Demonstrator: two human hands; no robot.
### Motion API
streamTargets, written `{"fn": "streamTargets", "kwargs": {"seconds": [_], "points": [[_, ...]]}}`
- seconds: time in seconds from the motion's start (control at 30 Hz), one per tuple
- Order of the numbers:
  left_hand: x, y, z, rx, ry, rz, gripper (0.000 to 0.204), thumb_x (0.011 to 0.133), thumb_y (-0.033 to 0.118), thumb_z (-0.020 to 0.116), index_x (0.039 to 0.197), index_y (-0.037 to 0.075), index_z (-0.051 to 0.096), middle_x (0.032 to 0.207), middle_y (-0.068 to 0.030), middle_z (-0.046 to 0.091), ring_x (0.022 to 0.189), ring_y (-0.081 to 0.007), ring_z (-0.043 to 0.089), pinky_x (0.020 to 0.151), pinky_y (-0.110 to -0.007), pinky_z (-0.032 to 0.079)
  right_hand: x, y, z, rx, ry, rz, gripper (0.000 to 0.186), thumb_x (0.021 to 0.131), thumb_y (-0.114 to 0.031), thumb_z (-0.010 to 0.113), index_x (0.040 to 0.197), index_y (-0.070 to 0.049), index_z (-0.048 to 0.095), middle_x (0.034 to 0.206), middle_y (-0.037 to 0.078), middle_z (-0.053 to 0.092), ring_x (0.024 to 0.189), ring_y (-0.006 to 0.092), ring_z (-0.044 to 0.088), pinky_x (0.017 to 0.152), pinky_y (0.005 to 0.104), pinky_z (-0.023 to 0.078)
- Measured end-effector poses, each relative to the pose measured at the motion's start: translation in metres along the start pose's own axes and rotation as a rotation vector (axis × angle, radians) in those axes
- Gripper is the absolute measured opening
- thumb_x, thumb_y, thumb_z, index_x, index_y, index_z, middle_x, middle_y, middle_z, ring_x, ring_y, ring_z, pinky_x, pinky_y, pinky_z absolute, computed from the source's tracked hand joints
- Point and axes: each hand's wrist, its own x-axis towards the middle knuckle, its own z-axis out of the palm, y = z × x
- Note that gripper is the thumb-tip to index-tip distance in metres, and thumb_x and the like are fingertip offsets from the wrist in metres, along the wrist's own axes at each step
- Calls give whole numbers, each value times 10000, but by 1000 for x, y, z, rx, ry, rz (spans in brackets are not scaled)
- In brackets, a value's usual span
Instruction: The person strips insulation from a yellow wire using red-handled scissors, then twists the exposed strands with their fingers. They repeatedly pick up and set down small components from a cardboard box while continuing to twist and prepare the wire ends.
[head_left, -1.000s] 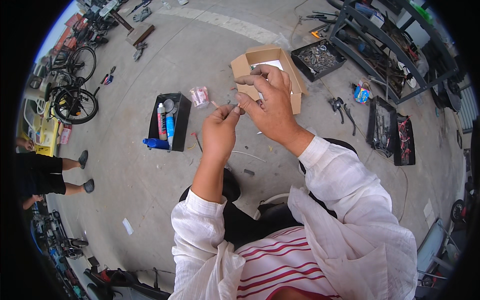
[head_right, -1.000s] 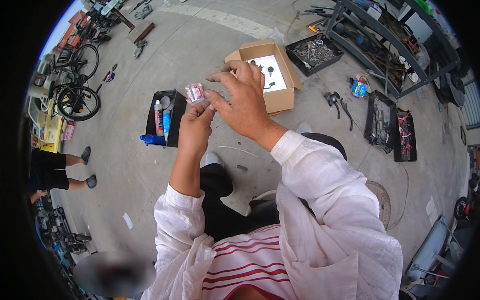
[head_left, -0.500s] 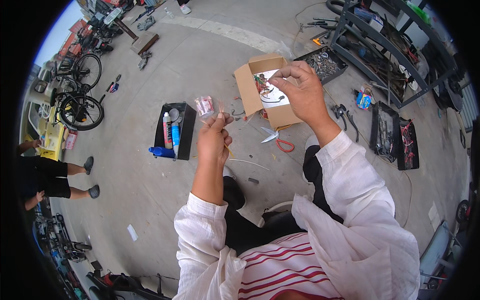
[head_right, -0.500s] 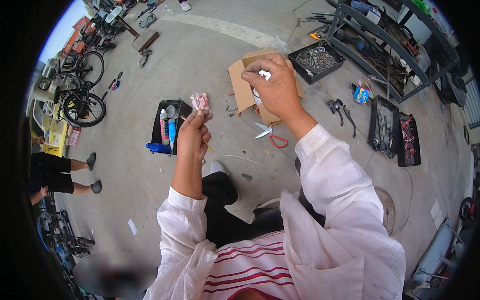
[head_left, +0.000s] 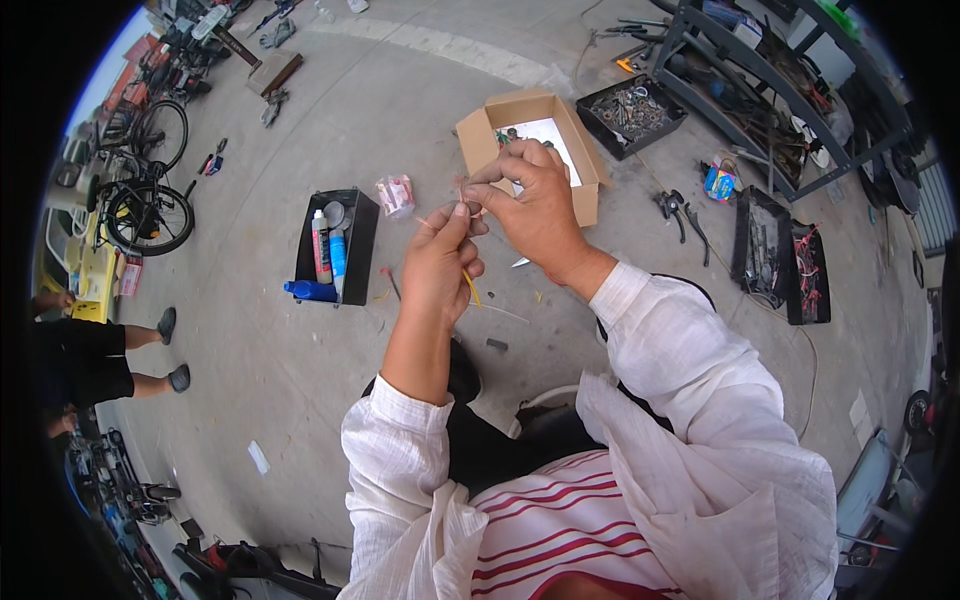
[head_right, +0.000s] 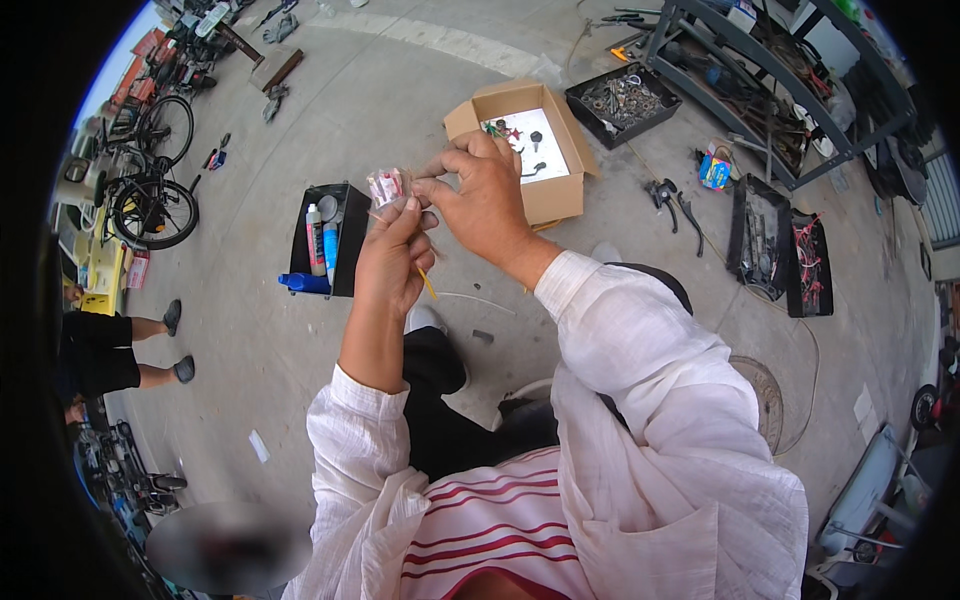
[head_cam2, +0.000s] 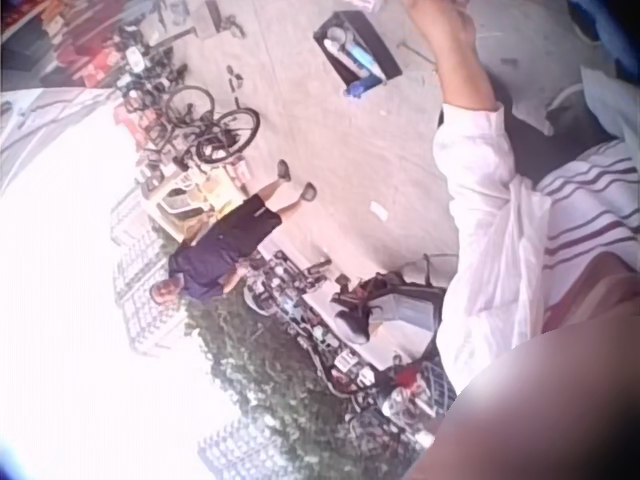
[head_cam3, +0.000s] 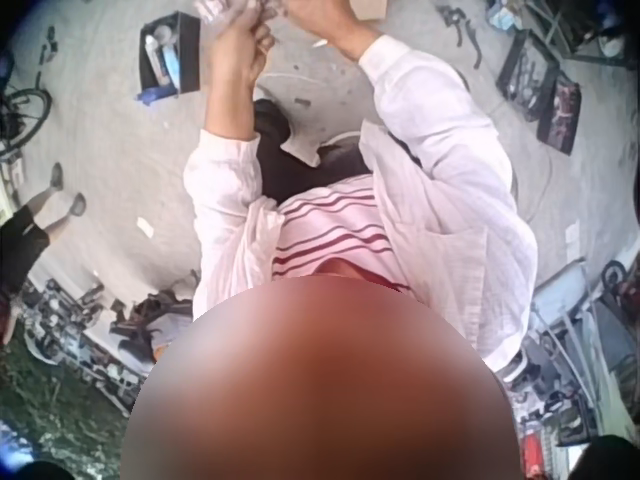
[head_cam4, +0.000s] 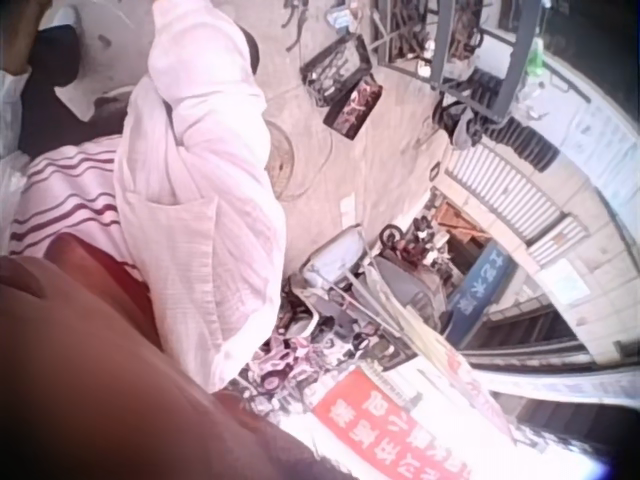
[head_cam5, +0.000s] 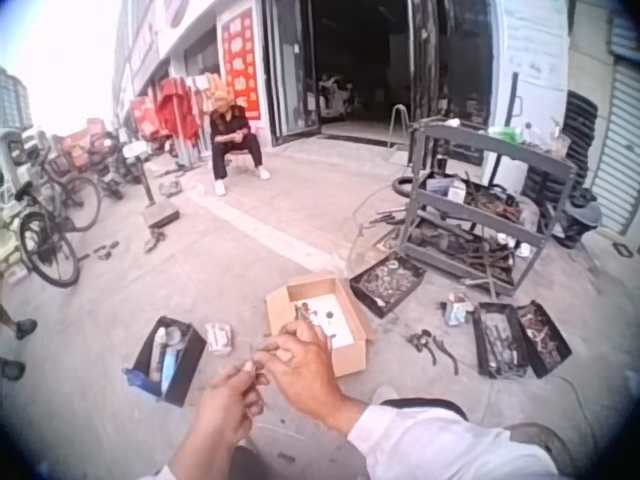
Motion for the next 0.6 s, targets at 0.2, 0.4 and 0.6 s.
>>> {"fn": "streamTargets", "kwargs": {"seconds": [0.2, 0.4, 0.6], "points": [[2, -2, -4, 555, 169, 240, 207, 920, 192, 574, 922, -3, 645, 805, -72, 646, 554, -112, 502, 548, -291, 435, -1, -2, 2, 10, 101, 11, 186, 732, -264, 746, 821, -104, 711, 1013, 70, 535, 1031, 264, 450, 933, 389, 310], [-2, -8, -7, 1078, 215, 478, 214, 887, 134, 558, 978, -40, 642, 849, -240, 640, 746, -328, 645, 670, -376, 485, -3, -20, -14, -84, -191, -141, 168, 759, -232, 728, 887, -125, 709, 1084, 47, 539, 1090, 234, 433, 981, 380, 292], [1, -12, -6, 1050, 169, 565, 234, 894, 126, 540, 1035, -30, 642, 874, -237, 649, 780, -319, 651, 702, -363, 490, -4, -11, -10, -14, -278, -93, 152, 749, -228, 732, 855, -121, 714, 1041, 36, 567, 1091, 241, 459, 978, 383, 293]]}}
